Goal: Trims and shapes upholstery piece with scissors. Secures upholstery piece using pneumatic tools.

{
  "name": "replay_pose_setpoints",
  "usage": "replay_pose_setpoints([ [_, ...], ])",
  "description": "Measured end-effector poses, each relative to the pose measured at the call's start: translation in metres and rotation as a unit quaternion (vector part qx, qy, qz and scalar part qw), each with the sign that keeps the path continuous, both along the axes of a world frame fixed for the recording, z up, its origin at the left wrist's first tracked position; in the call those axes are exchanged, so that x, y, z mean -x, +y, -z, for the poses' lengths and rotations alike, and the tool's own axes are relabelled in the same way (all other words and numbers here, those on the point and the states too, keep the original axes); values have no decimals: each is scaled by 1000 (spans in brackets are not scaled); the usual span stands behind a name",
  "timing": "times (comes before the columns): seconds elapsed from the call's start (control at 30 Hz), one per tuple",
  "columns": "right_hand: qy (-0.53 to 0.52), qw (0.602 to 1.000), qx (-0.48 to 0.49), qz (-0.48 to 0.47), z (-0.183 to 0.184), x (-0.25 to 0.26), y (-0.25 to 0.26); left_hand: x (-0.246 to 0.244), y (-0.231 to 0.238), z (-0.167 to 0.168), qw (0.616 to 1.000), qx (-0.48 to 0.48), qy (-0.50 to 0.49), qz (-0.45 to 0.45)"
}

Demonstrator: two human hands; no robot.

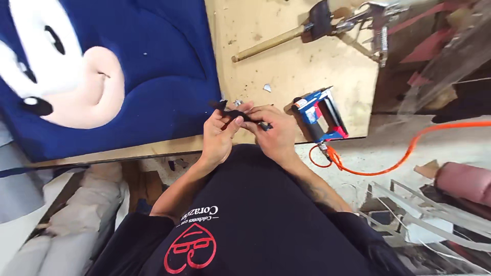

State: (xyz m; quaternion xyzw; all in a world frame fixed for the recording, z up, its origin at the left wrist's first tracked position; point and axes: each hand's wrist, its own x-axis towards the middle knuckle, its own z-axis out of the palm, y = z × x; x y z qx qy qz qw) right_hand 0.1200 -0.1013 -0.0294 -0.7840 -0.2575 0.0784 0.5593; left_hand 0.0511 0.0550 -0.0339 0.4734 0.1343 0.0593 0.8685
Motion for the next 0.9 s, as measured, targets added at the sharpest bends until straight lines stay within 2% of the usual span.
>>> replay_pose_setpoints([
  [0.13,38,999,-33,5,6,-5,-5,-4,-3,15,998,-35,-51,28],
  [0.23,1,999,-38,-11,16,-7,-4,-5,-1,26,995,-55,-67,56],
  [0.3,-42,999,-17,-20,19,-4,-5,-1,1,29,994,-76,-37,66],
  [0.37,-96,994,56,-24,24,-4,-10,4,4,34,988,-137,41,60],
  [0.43,-124,981,140,-48,30,-6,-14,13,12,40,947,-301,108,41],
  [0.47,-127,973,180,-65,31,-7,-16,17,17,43,904,-409,119,33],
  [0.53,-136,955,243,-101,33,-8,-17,21,28,45,809,-584,56,34],
  [0.63,-169,930,286,-159,37,-3,-16,14,32,49,711,-683,-80,148],
  [0.7,-185,916,304,-186,40,1,-12,10,24,55,693,-680,-119,206],
  [0.77,-188,905,320,-208,46,-1,-12,7,18,61,696,-674,-91,230],
  [0.9,-209,905,314,-194,64,-6,-17,2,16,74,687,-674,-51,265],
])
